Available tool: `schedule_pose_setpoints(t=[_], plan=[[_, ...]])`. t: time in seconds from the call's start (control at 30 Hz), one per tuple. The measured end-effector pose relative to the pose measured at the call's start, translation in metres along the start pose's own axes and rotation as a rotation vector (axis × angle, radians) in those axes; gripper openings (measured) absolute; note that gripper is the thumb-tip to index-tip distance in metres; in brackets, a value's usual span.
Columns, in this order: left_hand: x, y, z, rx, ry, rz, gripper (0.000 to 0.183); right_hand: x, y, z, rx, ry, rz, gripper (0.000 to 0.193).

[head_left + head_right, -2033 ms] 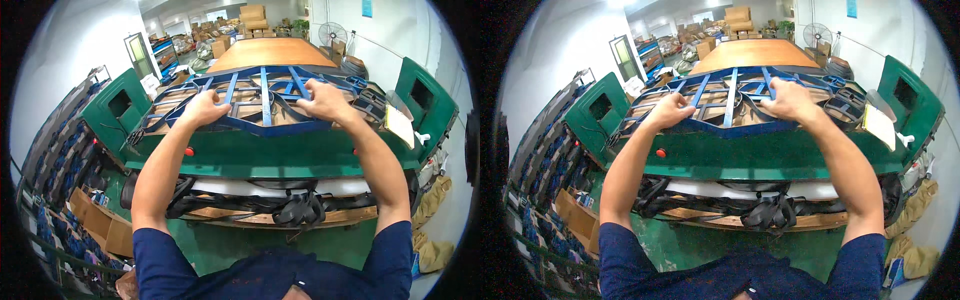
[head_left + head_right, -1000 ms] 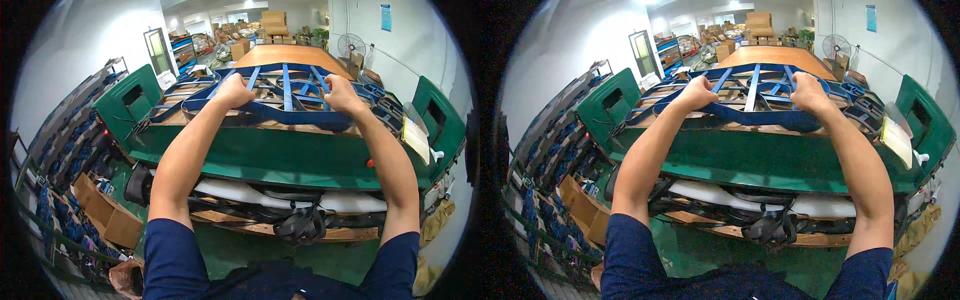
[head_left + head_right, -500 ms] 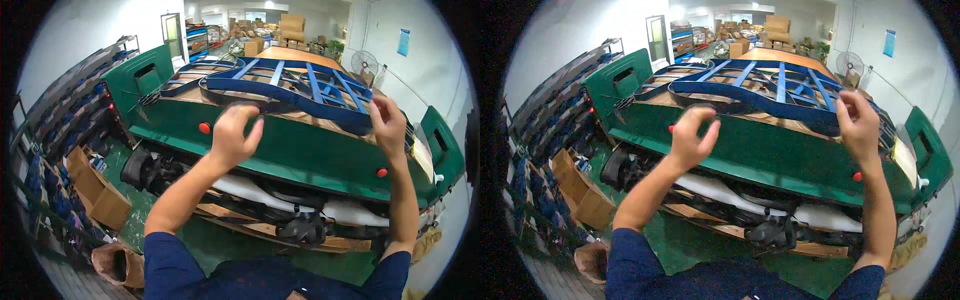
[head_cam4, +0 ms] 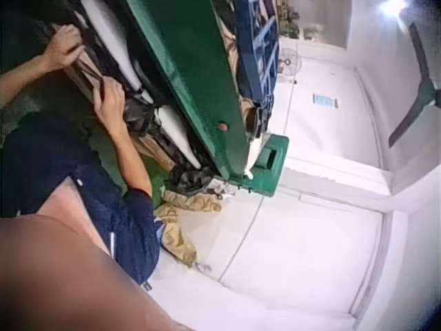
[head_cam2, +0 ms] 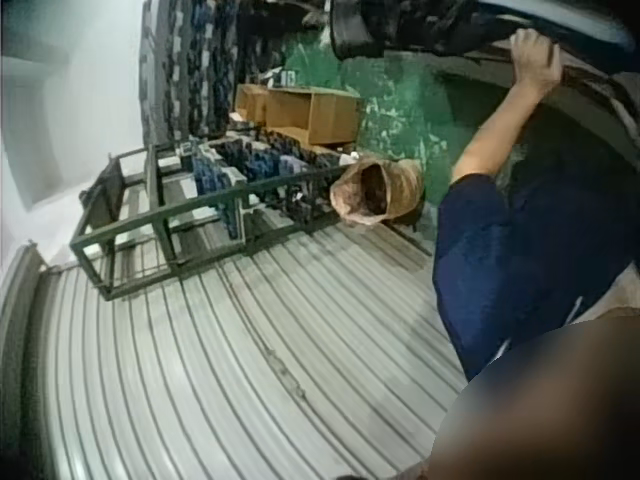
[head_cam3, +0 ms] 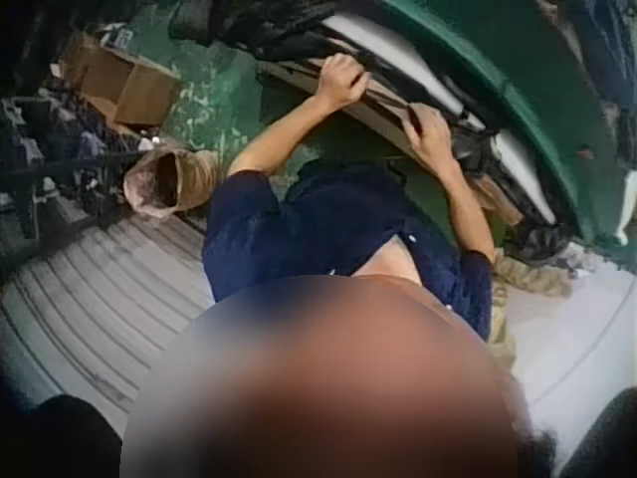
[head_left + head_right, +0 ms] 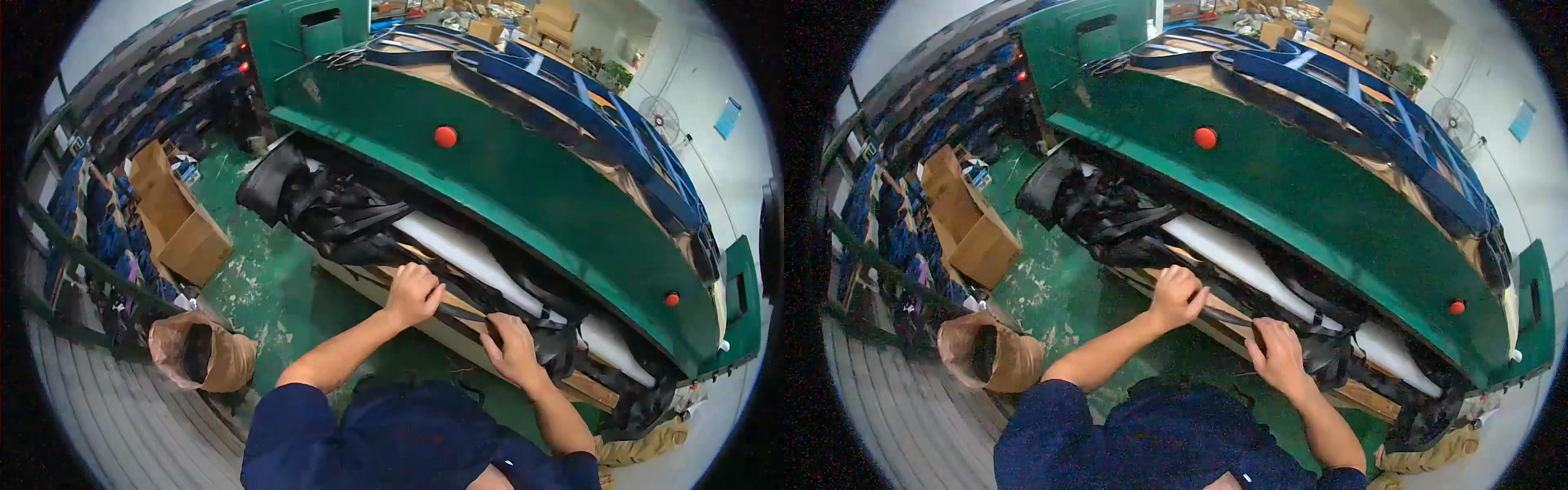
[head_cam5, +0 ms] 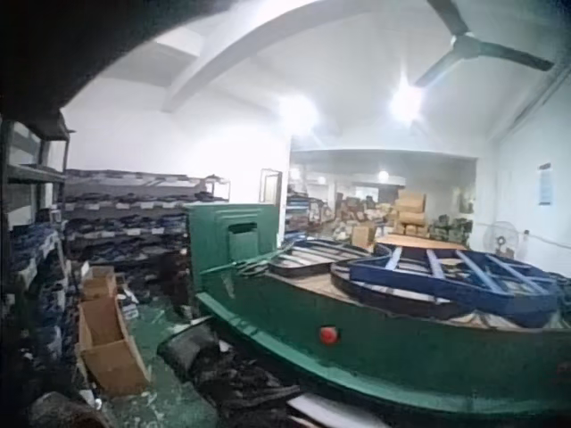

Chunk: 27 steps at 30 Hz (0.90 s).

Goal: Using a die-cutting machine to cut shapes out of black material sheets.

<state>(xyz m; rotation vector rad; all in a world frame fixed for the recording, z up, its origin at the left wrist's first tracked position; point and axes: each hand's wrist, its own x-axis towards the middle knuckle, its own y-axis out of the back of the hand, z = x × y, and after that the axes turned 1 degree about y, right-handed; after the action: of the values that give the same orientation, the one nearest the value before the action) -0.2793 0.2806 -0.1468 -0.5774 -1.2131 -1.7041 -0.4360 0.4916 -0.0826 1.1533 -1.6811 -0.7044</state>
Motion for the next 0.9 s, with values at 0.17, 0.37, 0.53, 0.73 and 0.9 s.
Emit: schedule_pose_setpoints(t=[0.17,0.37,0.53,0.73,0.9], plan=[[-0.005,-0.004,-0.001,-0.036,0.001,0.034,0.014,-0.003,-0.019,-0.014,-0.157,-0.186,-0.009,0.043],[0.0,0.0,0.0,-0.046,0.023,-0.223,0.017,-0.008,-0.045,-0.021,-0.414,-0.195,0.058,0.064],[0.0,0.011,-0.007,-0.057,0.002,-0.215,0.023,-0.003,-0.057,-0.033,-0.513,-0.152,0.131,0.065],[0.003,0.021,0.023,0.182,-0.001,-0.645,0.038,-0.017,-0.061,-0.008,-0.492,-0.502,0.022,0.055],[-0.014,0.035,0.028,0.201,0.071,-0.619,0.039,-0.02,-0.062,-0.036,-0.456,-0.503,0.046,0.051]])
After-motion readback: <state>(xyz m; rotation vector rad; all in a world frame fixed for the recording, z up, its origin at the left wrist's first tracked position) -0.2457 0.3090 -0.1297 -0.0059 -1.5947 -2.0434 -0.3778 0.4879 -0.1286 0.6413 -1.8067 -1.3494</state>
